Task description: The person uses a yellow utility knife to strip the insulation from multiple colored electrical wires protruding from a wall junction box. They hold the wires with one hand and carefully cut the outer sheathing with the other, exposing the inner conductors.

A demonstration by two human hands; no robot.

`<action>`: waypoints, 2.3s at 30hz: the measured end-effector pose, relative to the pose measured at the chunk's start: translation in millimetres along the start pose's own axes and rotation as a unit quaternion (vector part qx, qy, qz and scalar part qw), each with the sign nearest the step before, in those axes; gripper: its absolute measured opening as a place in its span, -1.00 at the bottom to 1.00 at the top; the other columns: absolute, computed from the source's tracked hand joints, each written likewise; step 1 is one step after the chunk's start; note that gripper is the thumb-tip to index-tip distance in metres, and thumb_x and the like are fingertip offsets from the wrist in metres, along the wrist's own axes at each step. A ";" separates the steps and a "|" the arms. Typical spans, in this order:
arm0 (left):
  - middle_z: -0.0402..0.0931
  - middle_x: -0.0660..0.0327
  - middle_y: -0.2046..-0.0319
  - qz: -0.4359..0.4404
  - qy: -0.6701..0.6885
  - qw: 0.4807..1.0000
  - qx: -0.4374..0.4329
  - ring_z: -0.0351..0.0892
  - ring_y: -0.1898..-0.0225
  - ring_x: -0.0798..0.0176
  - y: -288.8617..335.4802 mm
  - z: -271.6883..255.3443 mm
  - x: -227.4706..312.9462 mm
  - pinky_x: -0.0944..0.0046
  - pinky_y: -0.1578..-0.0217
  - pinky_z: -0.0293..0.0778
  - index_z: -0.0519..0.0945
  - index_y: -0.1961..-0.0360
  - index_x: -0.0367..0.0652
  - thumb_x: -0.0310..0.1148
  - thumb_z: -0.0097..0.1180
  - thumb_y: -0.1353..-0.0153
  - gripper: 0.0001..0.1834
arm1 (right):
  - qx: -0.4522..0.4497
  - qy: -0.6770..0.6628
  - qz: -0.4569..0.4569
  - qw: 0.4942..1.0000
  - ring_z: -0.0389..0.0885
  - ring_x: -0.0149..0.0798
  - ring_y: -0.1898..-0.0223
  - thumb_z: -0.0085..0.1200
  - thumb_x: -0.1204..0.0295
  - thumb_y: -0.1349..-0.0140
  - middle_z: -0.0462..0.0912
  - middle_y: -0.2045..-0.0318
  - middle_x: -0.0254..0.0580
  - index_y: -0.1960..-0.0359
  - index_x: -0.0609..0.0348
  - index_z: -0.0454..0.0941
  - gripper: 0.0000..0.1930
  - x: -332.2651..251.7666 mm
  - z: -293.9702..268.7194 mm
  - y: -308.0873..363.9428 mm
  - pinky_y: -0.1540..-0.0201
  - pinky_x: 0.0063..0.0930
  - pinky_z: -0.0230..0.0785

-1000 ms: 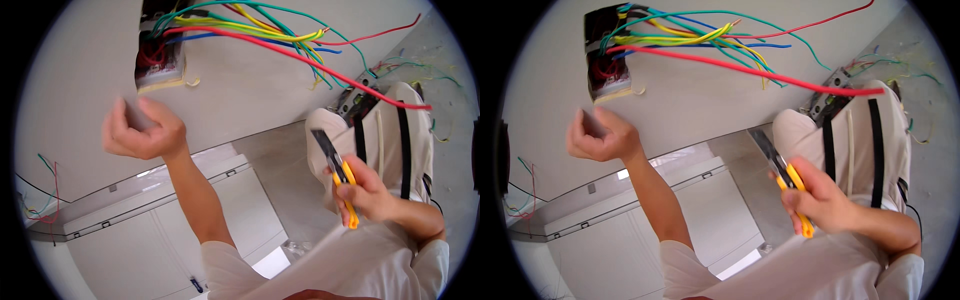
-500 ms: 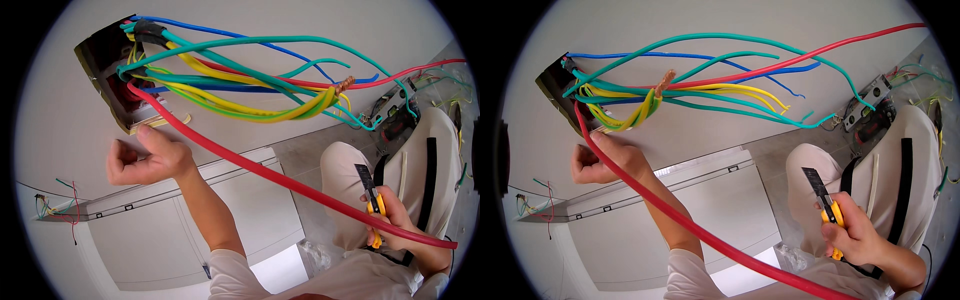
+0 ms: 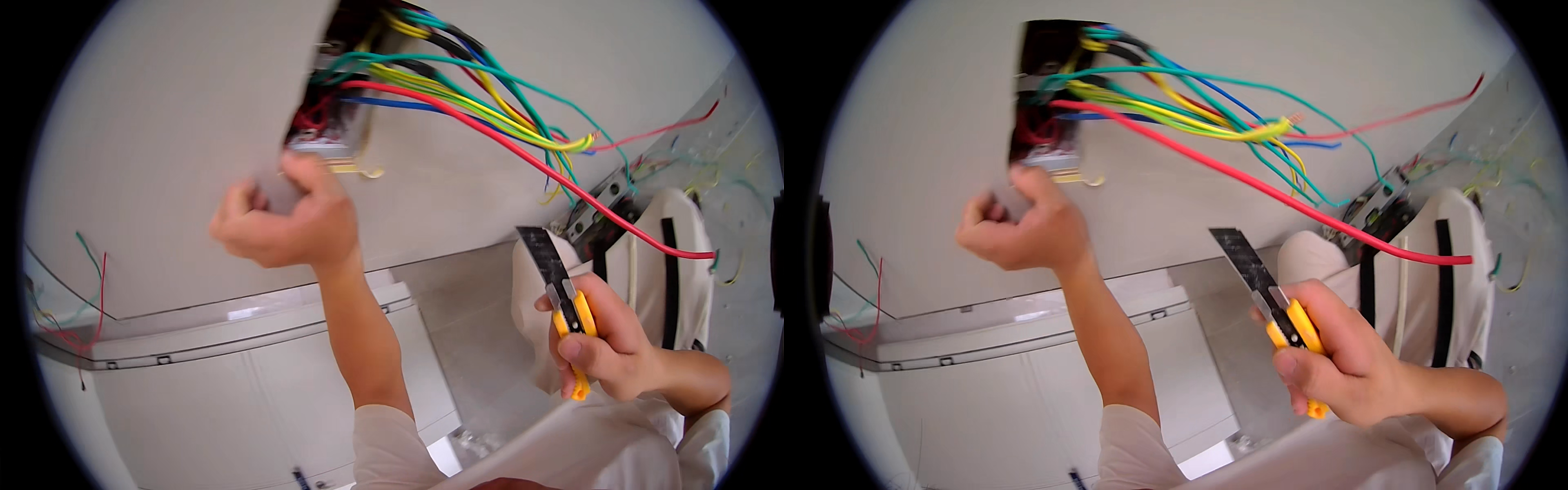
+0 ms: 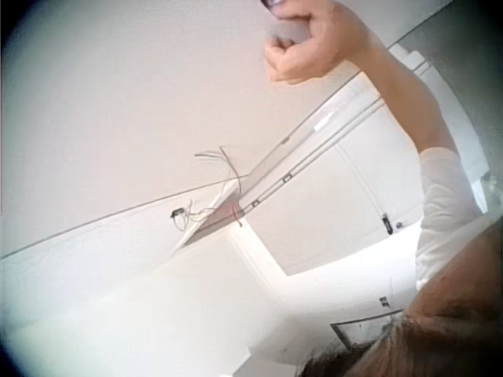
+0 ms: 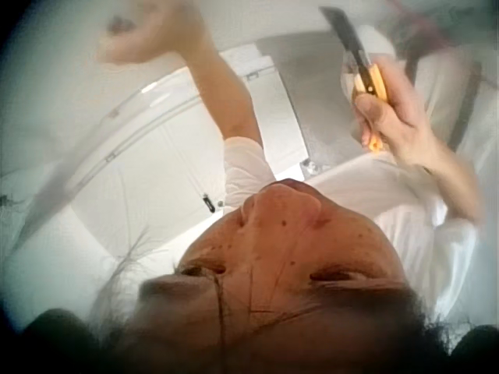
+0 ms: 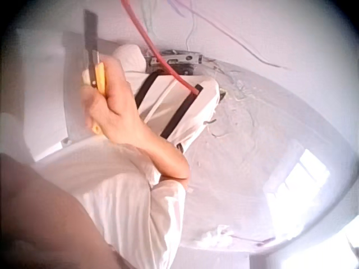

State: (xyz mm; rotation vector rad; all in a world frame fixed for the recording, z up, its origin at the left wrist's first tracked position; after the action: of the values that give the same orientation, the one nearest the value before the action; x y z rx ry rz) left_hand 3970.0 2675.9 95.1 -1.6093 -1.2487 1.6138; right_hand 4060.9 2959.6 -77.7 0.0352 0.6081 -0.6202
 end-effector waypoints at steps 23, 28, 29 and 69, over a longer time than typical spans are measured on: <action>0.69 0.09 0.22 -0.577 0.657 0.465 -0.142 0.60 0.34 0.29 13.3 -111.2 98.9 0.28 0.31 0.46 0.65 0.12 -0.38 -0.18 -0.05 -0.58 -0.58 | 0.096 0.805 -0.120 0.572 0.58 0.05 0.24 0.15 0.56 -0.29 0.52 0.14 0.00 -0.54 0.21 0.16 -0.24 -133.0 125.1 -37.3 0.19 -0.23 0.47; 0.67 0.15 0.35 -0.604 0.732 0.292 -0.113 0.59 0.42 0.34 -2.5 -91.3 110.4 0.33 0.37 0.49 0.68 0.13 -0.35 -0.15 0.05 -0.57 -0.60 | 0.057 0.917 -0.091 0.385 0.70 -0.04 0.27 0.18 0.57 -0.25 0.62 0.19 -0.11 -0.43 0.16 0.27 -0.32 -147.3 142.1 -64.6 0.38 -0.19 0.49; 0.66 0.16 0.39 -0.598 0.746 0.276 -0.097 0.58 0.44 0.33 -6.8 -87.8 111.1 0.32 0.38 0.49 0.67 0.15 -0.34 -0.16 0.02 -0.58 -0.60 | 0.045 0.928 -0.121 0.350 0.70 -0.07 0.34 0.19 0.58 -0.21 0.62 0.25 -0.12 -0.32 0.19 0.31 -0.39 -149.3 145.7 -69.0 0.43 -0.23 0.48; 0.61 0.23 0.34 -0.607 0.758 0.239 -0.002 0.60 0.31 0.39 -69.8 -57.5 175.0 0.35 0.29 0.57 0.59 0.25 -0.34 -0.27 0.02 -0.60 -0.66 | 0.071 0.913 -0.268 0.299 0.69 -0.21 0.36 0.26 0.64 -0.11 0.64 0.23 -0.21 -0.32 0.17 0.57 -0.36 -205.8 117.6 -51.5 0.41 -0.39 0.57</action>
State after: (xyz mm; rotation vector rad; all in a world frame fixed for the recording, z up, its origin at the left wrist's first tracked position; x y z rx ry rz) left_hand 3983.9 2872.0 82.7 -0.6837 -0.5852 -1.0234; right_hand 3960.9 3003.1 139.0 0.8789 2.9785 -1.1193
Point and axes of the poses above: each hand's wrist, its own y-axis away from the middle knuckle, its own z-axis out of the palm, x = y × z, the point moved 1 cm from there along -y, towards the middle knuckle
